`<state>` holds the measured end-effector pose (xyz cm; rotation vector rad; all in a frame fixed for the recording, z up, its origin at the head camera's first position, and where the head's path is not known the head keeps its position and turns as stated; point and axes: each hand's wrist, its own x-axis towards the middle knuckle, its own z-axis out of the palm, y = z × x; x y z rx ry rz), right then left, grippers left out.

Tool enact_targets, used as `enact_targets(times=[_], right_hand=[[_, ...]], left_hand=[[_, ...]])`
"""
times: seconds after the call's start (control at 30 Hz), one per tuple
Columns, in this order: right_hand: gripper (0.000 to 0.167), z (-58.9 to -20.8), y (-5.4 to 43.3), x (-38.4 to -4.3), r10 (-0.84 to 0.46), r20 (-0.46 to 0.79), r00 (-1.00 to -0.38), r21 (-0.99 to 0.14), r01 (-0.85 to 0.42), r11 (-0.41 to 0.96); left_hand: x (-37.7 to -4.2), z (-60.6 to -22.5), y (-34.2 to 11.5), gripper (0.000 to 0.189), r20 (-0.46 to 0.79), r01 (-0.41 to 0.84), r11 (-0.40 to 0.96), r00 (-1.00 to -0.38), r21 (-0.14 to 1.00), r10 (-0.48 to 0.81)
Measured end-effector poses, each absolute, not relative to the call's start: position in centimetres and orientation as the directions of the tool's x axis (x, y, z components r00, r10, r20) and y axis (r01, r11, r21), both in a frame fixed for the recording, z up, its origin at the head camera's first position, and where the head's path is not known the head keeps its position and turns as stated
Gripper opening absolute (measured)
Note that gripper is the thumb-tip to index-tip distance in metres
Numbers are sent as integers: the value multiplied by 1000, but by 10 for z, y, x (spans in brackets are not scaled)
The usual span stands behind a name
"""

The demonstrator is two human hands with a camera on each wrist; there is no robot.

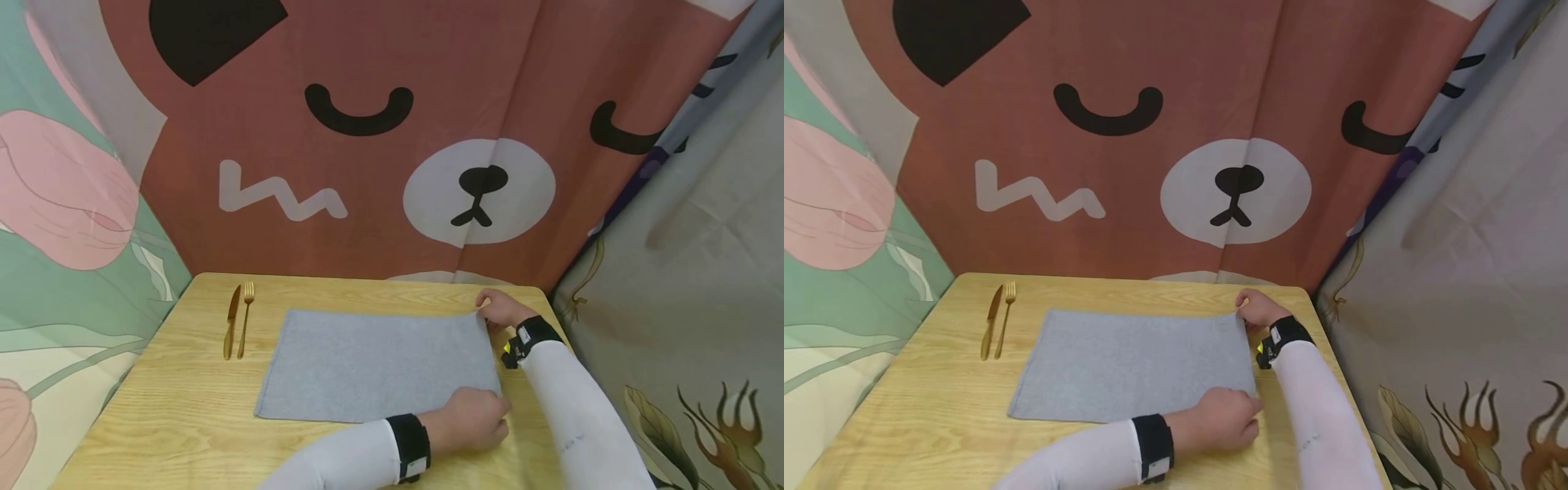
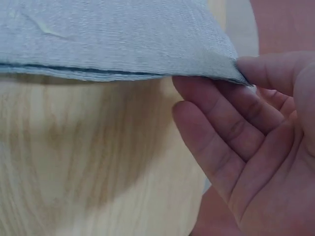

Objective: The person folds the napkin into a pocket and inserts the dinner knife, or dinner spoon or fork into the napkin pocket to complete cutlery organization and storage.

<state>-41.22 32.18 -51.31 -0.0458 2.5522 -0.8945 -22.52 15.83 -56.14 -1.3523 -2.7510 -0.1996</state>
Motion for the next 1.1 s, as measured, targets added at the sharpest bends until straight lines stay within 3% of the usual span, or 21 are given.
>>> enact_targets(times=[0.17, 0.4, 1.1], right_hand=[[17, -503, 323, -413, -218, -402, -889, -610, 82, 788], [28, -484, 329, -409, -272, -412, -870, -622, 50, 781], [26, -466, 347, -409, -274, -388, -880, -647, 49, 761]], left_hand=[[-226, -552, 153, 24, 77, 763, 617, -639, 193, 766], [-226, -537, 141, 21, 36, 718, 584, -642, 379, 766], [-216, -513, 124, 14, 202, 689, 449, -646, 569, 736]])
